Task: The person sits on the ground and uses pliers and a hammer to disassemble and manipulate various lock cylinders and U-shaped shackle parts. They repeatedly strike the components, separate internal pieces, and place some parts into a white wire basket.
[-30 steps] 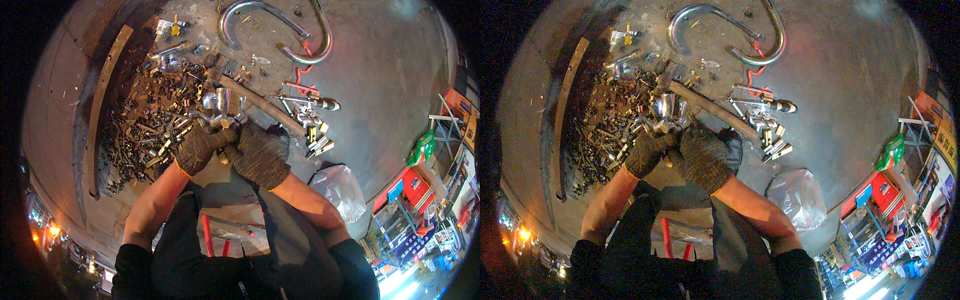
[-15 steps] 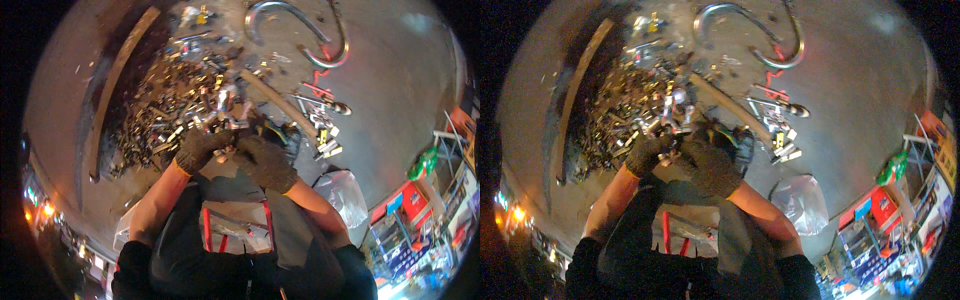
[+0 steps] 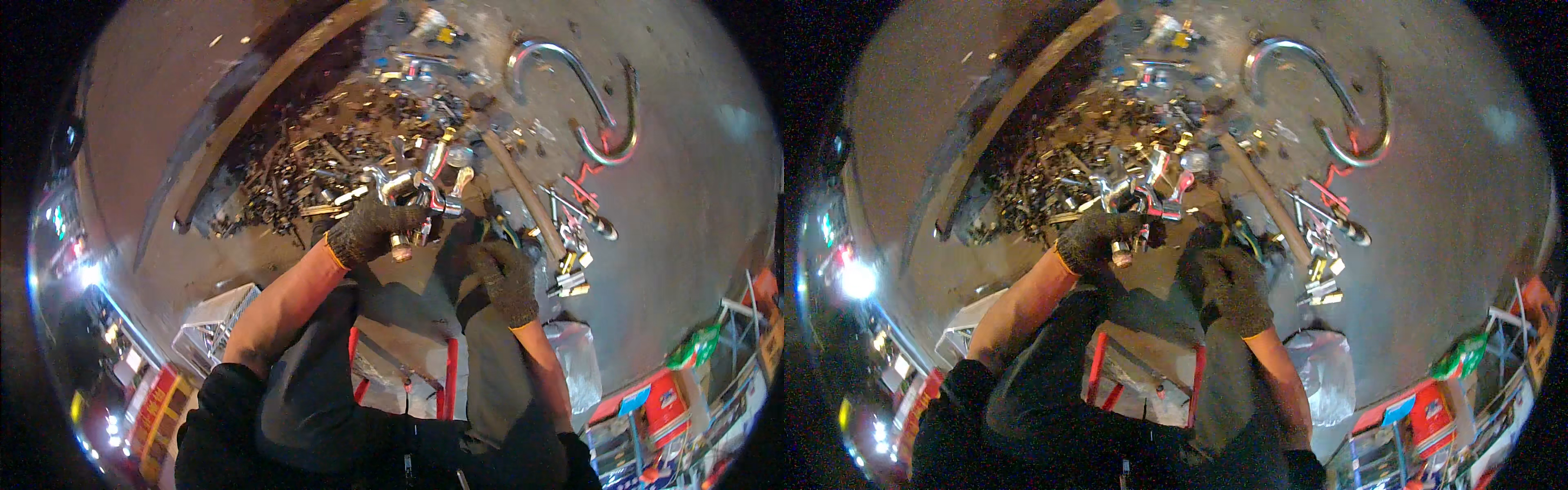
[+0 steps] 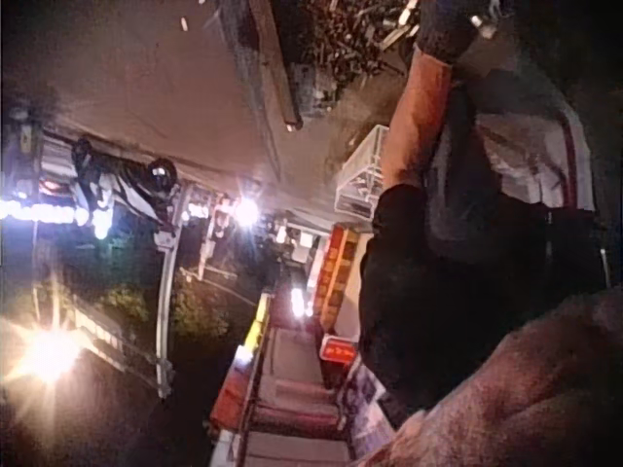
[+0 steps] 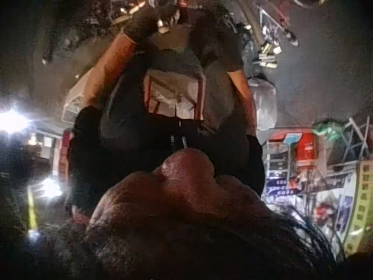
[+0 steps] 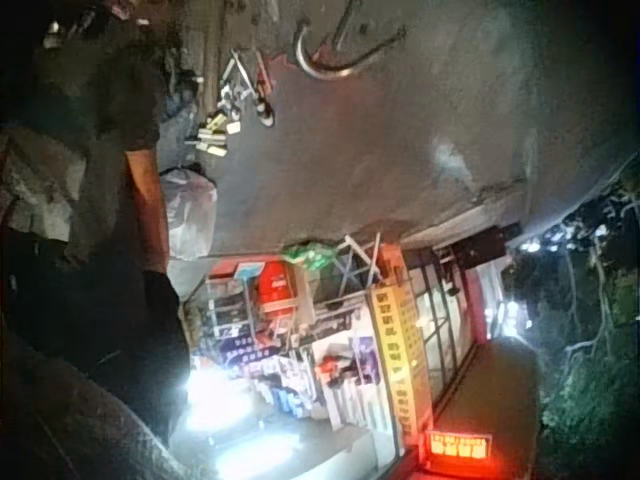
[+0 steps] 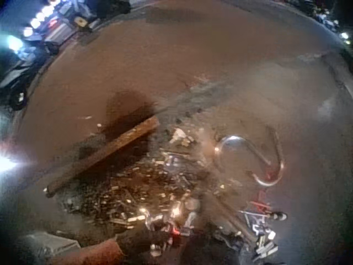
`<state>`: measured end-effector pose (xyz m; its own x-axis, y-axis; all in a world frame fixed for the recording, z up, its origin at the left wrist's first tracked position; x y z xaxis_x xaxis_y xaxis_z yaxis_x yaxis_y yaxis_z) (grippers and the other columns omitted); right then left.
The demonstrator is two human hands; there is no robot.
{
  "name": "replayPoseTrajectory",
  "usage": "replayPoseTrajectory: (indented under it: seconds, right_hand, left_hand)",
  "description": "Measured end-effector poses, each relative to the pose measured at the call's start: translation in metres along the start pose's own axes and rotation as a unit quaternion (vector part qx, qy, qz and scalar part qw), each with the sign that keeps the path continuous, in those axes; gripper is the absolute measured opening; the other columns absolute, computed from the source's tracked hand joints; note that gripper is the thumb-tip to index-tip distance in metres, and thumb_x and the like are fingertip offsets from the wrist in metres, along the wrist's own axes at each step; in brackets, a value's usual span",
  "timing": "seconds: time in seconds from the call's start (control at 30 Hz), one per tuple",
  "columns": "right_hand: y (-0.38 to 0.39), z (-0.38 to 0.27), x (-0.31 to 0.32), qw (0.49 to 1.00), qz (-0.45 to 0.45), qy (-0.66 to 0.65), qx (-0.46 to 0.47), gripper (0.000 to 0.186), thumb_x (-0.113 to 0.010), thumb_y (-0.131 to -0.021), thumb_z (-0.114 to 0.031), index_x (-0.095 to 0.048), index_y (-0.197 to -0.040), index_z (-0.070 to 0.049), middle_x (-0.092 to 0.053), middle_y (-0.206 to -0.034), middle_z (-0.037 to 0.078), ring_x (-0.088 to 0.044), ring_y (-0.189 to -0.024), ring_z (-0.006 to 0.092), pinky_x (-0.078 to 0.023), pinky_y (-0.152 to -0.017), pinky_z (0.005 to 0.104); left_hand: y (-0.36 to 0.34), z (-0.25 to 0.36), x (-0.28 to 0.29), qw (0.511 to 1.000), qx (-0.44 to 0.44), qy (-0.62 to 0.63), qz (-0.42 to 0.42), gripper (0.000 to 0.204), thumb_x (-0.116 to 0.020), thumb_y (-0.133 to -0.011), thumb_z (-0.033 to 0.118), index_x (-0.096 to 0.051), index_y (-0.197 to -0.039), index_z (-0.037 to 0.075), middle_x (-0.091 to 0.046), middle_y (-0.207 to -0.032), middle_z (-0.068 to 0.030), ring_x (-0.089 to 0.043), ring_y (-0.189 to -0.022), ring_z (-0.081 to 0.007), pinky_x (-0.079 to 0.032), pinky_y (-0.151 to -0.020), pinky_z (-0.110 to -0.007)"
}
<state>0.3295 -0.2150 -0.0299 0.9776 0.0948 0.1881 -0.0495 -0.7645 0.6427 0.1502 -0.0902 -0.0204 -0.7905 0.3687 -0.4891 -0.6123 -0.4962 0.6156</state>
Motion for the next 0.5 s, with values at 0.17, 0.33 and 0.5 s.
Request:
replayPoseTrajectory:
  seconds: [0.17, 0.33, 0.5]
  right_hand:
    - [0.011, 0.054, -0.014, 0.982, 0.025, 0.163, 0.096, 0.026, -0.065, -0.095, -0.026, -0.070, -0.105, -0.002, -0.070, -0.094, 0.016, -0.066, -0.091, 0.0355, -0.052, -0.082, 0.0456]
    - [0.011, 0.056, -0.018, 0.960, 0.030, 0.204, 0.190, 0.029, -0.063, -0.096, -0.029, -0.070, -0.107, -0.003, -0.070, -0.097, 0.018, -0.066, -0.093, 0.0369, -0.052, -0.082, 0.0458]
    - [0.011, 0.033, -0.025, 0.973, -0.015, 0.202, 0.106, 0.030, -0.062, -0.096, -0.031, -0.070, -0.105, -0.003, -0.070, -0.094, 0.017, -0.065, -0.091, 0.0349, -0.052, -0.080, 0.0451]
  left_hand:
    - [0.067, -0.008, 0.039, 0.987, -0.009, 0.158, 0.028, 0.033, -0.078, -0.089, 0.024, -0.057, -0.112, 0.012, -0.065, -0.098, -0.0075, -0.065, -0.086, -0.0204, -0.057, -0.079, -0.038]
    - [0.196, -0.014, 0.106, 0.962, -0.077, 0.156, 0.209, 0.034, -0.074, -0.091, 0.019, -0.059, -0.120, 0.009, -0.067, -0.104, -0.0059, -0.064, -0.091, -0.0139, -0.053, -0.083, -0.031]
    - [0.333, -0.006, 0.116, 0.928, -0.181, 0.165, 0.279, 0.034, -0.073, -0.090, 0.020, -0.061, -0.119, 0.006, -0.068, -0.103, -0.0055, -0.065, -0.089, -0.0136, -0.054, -0.080, -0.030]
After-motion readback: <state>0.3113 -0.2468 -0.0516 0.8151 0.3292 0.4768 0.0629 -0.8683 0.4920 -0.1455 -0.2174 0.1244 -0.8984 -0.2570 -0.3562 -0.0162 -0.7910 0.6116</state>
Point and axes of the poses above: each hand's wrist, its own y-axis away from the middle knuckle, its own x-axis out of the back of the hand, z = x × y, the point moved 10 cm from there along -y, towards the middle knuckle
